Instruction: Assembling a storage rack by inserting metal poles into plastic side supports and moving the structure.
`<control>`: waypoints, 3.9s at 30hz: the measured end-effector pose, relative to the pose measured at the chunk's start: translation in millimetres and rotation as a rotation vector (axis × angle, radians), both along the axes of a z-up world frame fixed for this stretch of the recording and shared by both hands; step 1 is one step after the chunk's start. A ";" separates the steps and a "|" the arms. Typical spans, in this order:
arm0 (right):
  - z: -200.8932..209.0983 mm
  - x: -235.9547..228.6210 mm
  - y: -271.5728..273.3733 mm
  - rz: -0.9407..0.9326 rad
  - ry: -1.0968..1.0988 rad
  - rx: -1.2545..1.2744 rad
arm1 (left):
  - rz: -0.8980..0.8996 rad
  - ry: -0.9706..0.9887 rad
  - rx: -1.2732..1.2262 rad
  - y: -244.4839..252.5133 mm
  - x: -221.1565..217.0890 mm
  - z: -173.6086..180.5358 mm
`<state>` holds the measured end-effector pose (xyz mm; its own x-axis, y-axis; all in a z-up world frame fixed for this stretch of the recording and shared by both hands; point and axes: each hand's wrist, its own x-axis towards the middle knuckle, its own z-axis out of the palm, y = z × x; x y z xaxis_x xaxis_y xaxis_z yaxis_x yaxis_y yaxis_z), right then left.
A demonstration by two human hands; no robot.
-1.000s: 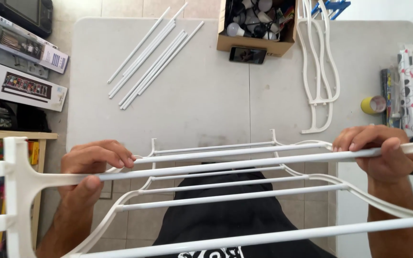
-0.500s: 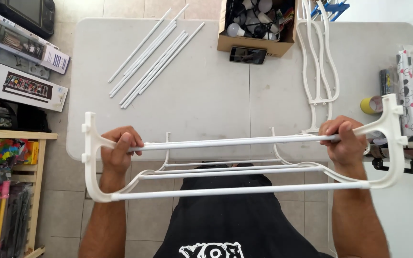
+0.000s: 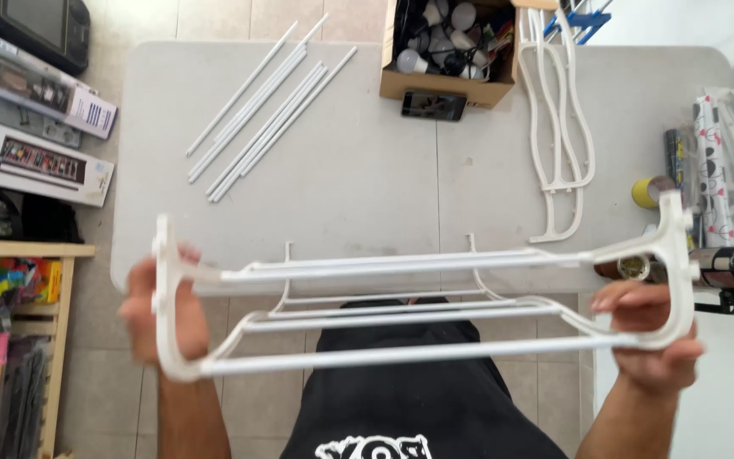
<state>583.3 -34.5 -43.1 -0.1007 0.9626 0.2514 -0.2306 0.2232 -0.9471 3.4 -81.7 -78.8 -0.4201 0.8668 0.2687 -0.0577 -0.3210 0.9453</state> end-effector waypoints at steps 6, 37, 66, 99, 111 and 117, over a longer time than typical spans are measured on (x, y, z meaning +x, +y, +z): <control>0.5 -0.5 -1.6 0.062 -0.104 -0.041 | 0.001 -0.130 0.055 -52.1 6.3 6.8; -184.8 -6.6 68.3 -0.092 -0.154 -0.151 | -0.076 -0.183 -0.331 35.8 9.0 -172.7; 13.3 -7.8 107.9 -0.463 -0.227 0.358 | -0.502 -0.553 0.054 80.8 -16.5 9.6; 55.0 -45.6 157.2 0.567 0.143 0.024 | -0.819 -0.069 0.016 137.4 -36.2 99.2; 15.7 -41.7 129.9 0.379 0.004 -0.105 | -0.728 -0.208 -0.149 114.9 -36.7 -15.5; -88.4 -16.0 99.9 0.206 -0.054 -0.204 | -0.510 -0.278 -0.239 58.6 -28.7 -86.7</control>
